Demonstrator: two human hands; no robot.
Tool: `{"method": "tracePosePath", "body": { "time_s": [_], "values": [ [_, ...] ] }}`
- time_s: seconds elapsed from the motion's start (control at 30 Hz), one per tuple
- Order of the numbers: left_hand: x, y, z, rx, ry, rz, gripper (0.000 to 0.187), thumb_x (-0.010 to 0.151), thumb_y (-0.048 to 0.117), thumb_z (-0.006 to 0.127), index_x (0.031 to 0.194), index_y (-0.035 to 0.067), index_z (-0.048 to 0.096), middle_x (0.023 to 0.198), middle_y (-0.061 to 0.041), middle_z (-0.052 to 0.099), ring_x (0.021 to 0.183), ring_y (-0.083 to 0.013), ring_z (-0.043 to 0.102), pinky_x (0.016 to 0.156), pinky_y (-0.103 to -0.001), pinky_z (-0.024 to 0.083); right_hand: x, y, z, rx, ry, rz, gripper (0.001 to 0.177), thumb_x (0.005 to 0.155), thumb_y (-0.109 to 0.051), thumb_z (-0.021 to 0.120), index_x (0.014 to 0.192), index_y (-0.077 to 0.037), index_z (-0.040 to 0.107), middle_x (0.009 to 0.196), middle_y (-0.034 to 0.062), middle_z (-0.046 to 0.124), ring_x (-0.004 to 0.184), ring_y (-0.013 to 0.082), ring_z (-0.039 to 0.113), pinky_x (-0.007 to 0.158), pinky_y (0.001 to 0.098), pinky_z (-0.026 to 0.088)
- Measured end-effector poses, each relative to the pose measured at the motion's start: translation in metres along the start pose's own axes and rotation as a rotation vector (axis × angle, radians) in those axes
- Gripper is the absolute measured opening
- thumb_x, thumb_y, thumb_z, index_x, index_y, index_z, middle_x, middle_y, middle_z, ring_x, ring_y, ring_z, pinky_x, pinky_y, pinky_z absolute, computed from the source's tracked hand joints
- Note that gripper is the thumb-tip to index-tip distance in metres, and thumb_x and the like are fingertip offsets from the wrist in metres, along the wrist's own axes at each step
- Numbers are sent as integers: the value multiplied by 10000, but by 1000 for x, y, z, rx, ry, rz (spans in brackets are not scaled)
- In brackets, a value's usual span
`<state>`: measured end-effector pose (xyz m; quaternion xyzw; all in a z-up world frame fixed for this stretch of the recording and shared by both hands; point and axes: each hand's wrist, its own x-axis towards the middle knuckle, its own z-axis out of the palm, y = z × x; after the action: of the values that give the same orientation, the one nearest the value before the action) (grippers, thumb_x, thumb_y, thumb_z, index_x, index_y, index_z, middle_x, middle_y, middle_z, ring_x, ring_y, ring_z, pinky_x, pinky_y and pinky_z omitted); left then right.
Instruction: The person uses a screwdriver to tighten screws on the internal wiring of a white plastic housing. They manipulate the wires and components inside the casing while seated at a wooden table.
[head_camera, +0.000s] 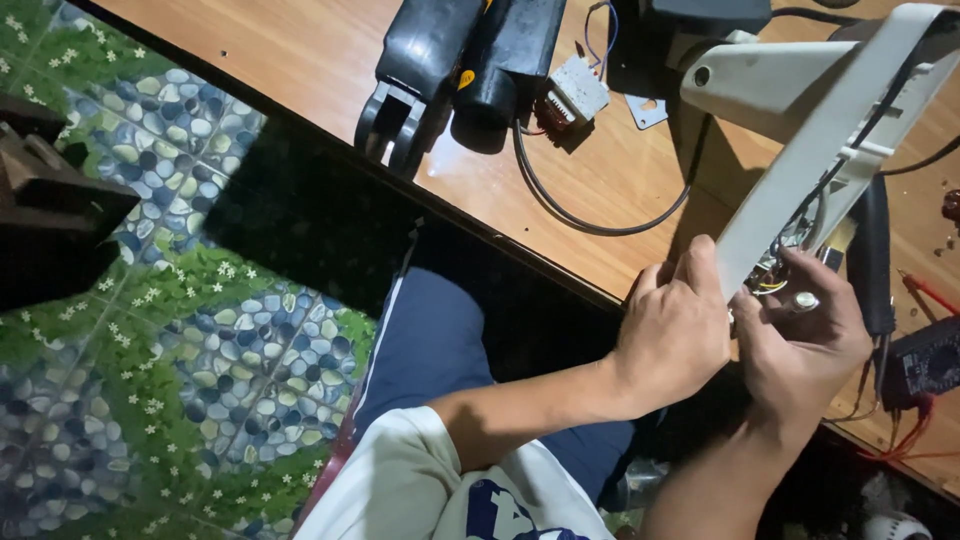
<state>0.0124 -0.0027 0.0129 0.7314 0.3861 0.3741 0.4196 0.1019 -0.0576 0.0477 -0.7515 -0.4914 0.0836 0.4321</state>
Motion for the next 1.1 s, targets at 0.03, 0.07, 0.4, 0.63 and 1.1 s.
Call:
{"method": "tracePosePath", "body": {
  "time_s": [0.03, 0.07, 0.4, 0.63, 1.1],
  "values": [
    [-1, -1, 0, 1, 0, -3, 509, 959, 158, 553, 1335, -114, 341, 761, -183, 679, 700, -412, 675, 852, -495, 470, -1, 2, 0, 0, -3, 1, 429, 993, 158, 744, 1396, 105, 607, 1233, 204, 627, 926, 191, 571, 816, 272, 511],
    [-1, -1, 1, -8, -14, -11, 498, 947, 137, 553, 1323, -109, 338, 770, -193, 677, 714, -433, 674, 852, -513, 462, -2, 5, -1, -4, 7, 27, 424, 1001, 124, 755, 1399, 86, 616, 1182, 174, 630, 897, 166, 564, 796, 261, 503],
    [1, -2, 3, -10, -36, -17, 527, 904, 186, 607, 1273, -83, 344, 748, -180, 672, 720, -437, 682, 906, -497, 454, -4, 15, 0, 58, 26, 46, 409, 1025, 94, 758, 1405, 65, 611, 1102, 132, 610, 874, 131, 548, 831, 247, 487],
    [0, 0, 2, -23, -37, -24, 510, 937, 195, 573, 1292, -88, 339, 730, -184, 671, 686, -438, 676, 885, -516, 456, -5, 17, -1, 82, 23, 56, 429, 1004, 63, 773, 1398, 53, 603, 1198, 150, 623, 894, 133, 546, 807, 233, 477],
    [0, -29, 6, -23, -58, 76, 539, 887, 73, 501, 1343, -154, 327, 896, -313, 654, 773, -492, 667, 865, -492, 501, -8, -18, 0, -161, 19, -17, 514, 957, 60, 862, 1412, 59, 623, 1264, 218, 680, 920, 198, 618, 807, 287, 512]
  ]
}}
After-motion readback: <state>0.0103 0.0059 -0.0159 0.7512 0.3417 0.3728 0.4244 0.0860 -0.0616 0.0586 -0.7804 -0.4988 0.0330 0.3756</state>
